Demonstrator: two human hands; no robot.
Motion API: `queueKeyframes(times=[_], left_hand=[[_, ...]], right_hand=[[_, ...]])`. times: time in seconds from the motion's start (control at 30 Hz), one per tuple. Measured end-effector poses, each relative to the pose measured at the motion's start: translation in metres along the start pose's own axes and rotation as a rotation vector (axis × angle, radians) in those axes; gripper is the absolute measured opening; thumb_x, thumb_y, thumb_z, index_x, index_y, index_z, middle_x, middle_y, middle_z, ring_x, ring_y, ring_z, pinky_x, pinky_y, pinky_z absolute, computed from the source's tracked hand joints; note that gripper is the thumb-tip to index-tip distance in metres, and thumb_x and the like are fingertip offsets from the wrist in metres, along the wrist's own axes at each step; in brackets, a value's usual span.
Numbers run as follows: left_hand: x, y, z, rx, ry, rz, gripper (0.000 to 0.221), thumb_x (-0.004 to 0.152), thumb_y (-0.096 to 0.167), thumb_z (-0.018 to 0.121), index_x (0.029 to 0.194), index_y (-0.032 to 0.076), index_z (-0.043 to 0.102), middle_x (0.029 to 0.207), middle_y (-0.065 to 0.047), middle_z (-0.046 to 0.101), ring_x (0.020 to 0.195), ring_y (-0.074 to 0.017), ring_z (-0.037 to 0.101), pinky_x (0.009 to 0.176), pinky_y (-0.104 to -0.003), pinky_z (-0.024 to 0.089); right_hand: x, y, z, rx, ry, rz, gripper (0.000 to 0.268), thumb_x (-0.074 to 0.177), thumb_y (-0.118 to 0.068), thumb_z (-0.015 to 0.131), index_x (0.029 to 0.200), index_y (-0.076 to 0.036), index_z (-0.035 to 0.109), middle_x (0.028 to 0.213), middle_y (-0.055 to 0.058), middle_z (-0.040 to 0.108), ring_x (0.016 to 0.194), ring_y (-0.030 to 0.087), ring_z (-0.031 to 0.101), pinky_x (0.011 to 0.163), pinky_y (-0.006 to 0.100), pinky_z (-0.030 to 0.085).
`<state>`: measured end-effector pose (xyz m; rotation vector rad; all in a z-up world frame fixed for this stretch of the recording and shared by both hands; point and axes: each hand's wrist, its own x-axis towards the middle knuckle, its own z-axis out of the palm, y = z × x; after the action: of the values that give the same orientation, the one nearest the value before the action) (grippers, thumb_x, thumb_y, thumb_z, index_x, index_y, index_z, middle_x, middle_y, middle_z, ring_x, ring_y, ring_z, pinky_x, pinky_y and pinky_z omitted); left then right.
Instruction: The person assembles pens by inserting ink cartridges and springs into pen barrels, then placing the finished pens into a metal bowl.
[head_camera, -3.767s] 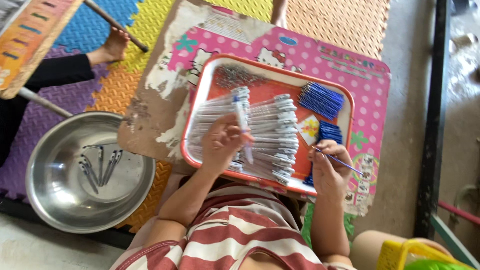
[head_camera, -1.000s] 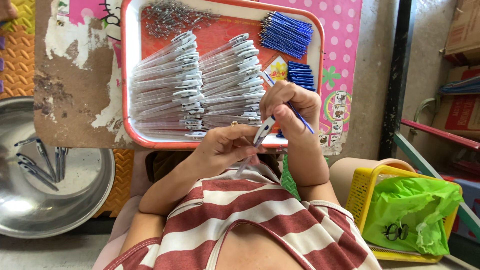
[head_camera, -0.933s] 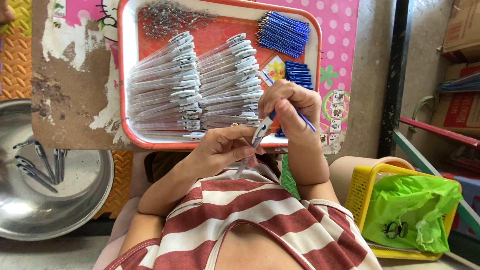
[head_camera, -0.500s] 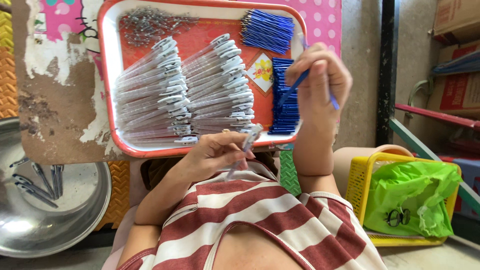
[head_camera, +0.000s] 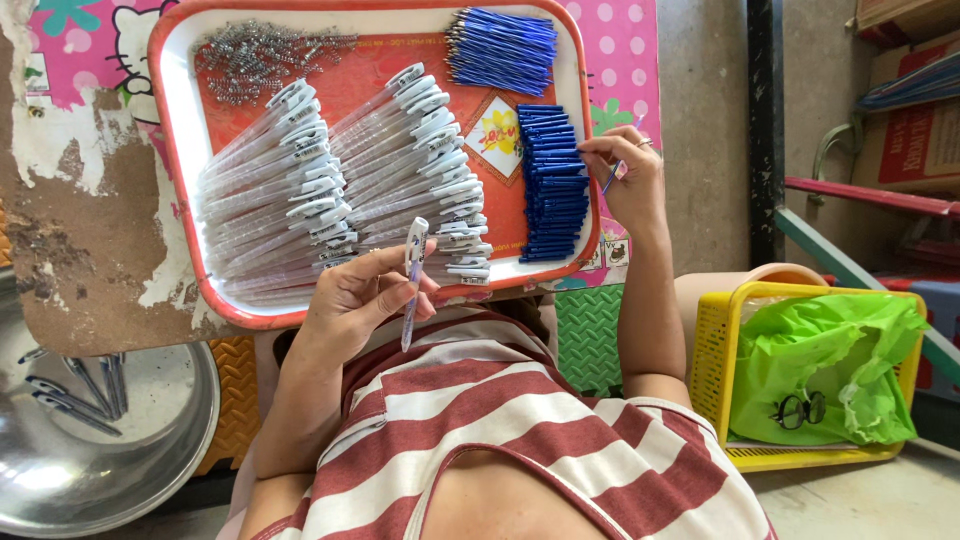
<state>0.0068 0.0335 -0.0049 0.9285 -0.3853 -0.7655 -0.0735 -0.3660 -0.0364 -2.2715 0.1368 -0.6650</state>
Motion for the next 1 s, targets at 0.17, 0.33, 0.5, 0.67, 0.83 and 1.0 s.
queueKeyframes(times=[0.17, 0.33, 0.5, 0.67, 0.83, 1.0], left_hand=[[-0.001, -0.001, 0.001, 0.012, 0.022, -0.022, 0.042, 0.096, -0.003, 0.068, 0.137, -0.012, 0.064, 0.095, -0.025, 0.074, 0.078, -0.0274, 0.079, 0.074, -0.045, 0.071], [-0.002, -0.003, 0.001, 0.010, 0.020, -0.029, 0.042, 0.096, -0.003, 0.069, 0.136, -0.011, 0.064, 0.095, -0.025, 0.074, 0.078, -0.0271, 0.079, 0.073, -0.045, 0.071], [-0.001, -0.008, 0.002, 0.000, 0.007, 0.012, 0.046, 0.093, -0.005, 0.072, 0.137, -0.011, 0.063, 0.093, -0.026, 0.073, 0.074, -0.0278, 0.079, 0.071, -0.045, 0.072], [0.005, -0.022, 0.004, -0.004, -0.063, 0.001, 0.030, 0.088, -0.005, 0.080, 0.113, -0.010, 0.065, 0.086, -0.017, 0.072, 0.065, -0.0212, 0.076, 0.052, -0.033, 0.068], [0.010, -0.016, 0.014, 0.075, -0.102, -0.019, 0.020, 0.088, -0.006, 0.082, 0.102, -0.010, 0.069, 0.081, -0.015, 0.071, 0.062, -0.0197, 0.074, 0.048, -0.033, 0.068], [0.016, 0.012, 0.024, 0.045, -0.086, 0.041, 0.026, 0.103, 0.016, 0.066, 0.109, -0.008, 0.072, 0.091, -0.022, 0.075, 0.074, -0.0238, 0.079, 0.062, -0.038, 0.070]], right_hand=[[-0.011, -0.015, -0.004, -0.010, -0.053, 0.053, 0.015, 0.100, 0.001, 0.081, 0.109, -0.010, 0.084, 0.099, 0.010, 0.069, 0.081, 0.018, 0.064, 0.084, 0.033, 0.054], [-0.017, -0.004, -0.004, 0.012, -0.033, 0.049, 0.017, 0.098, 0.002, 0.082, 0.111, -0.009, 0.084, 0.098, 0.010, 0.070, 0.080, 0.018, 0.064, 0.082, 0.035, 0.053], [-0.007, -0.042, -0.010, -0.041, 0.014, -0.024, 0.019, 0.098, -0.001, 0.085, 0.116, -0.006, 0.083, 0.096, 0.010, 0.070, 0.080, 0.019, 0.063, 0.082, 0.034, 0.054], [-0.008, -0.116, 0.008, 0.418, -0.129, 0.026, 0.039, 0.104, -0.036, 0.066, 0.121, -0.002, 0.075, 0.095, 0.010, 0.078, 0.080, 0.019, 0.075, 0.083, 0.033, 0.059], [-0.003, -0.148, 0.056, 0.733, -0.312, -0.030, 0.033, 0.096, -0.025, 0.075, 0.107, 0.005, 0.075, 0.077, 0.010, 0.074, 0.063, 0.017, 0.072, 0.066, 0.032, 0.060], [-0.030, -0.112, 0.102, 1.059, -0.183, 0.199, 0.022, 0.093, -0.004, 0.076, 0.102, 0.015, 0.070, 0.073, 0.019, 0.069, 0.054, 0.024, 0.070, 0.052, 0.036, 0.061]])
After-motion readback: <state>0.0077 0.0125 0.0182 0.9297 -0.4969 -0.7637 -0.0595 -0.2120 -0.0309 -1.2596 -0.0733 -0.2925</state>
